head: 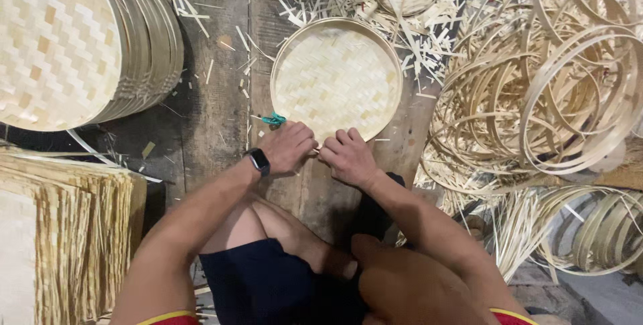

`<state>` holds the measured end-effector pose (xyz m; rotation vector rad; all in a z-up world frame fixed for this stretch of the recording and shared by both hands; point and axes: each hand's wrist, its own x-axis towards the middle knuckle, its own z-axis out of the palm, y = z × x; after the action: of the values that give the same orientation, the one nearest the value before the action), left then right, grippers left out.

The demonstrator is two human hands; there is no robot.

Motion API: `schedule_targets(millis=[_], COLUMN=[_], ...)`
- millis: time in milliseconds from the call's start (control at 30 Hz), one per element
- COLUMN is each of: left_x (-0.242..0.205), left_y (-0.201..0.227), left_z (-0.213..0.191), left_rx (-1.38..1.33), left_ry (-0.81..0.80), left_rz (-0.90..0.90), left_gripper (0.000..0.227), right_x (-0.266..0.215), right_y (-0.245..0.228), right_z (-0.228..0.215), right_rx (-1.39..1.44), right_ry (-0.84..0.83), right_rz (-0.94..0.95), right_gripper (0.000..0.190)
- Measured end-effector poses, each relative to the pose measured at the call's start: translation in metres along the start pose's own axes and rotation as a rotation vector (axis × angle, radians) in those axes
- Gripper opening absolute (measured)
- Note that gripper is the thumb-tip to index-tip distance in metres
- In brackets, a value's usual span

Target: The person fits circular woven bamboo bases into bamboo hoops and secures them by hand and with a small green tool.

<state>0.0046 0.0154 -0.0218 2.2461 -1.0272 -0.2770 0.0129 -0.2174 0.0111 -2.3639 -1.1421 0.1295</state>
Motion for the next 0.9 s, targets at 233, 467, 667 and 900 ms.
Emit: schedule_targets(millis=[233, 467, 667, 900], left_x=[0.002, 0.004, 0.000, 0.003], left_y=[0.003, 0.011, 0.012, 0.013], left_z=[0.004, -0.002, 0.007, 0.014], left_rx=[0.228, 0.165, 0.121, 0.165], left_ry=[-0.133, -0.072, -0.023, -0.024], left_rz=[-0.023, -0.023, -0.042, -0.056], left_gripper=[0.020, 0.020, 0.020, 0.020], right_x=[0.004, 0.001, -0.001, 0.003], right_y=[0.001, -0.001, 0.001, 0.001], right_z=[0.008, 0.005, 0.003, 0.008], right_rx=[0.000, 0.000, -0.010, -0.004], right_ry=[0.008, -0.010, -0.017, -0.006], right_rz=[0.028, 0.039, 0.042, 0.054], right_gripper=[0.016, 0.017, 0.020, 0.016])
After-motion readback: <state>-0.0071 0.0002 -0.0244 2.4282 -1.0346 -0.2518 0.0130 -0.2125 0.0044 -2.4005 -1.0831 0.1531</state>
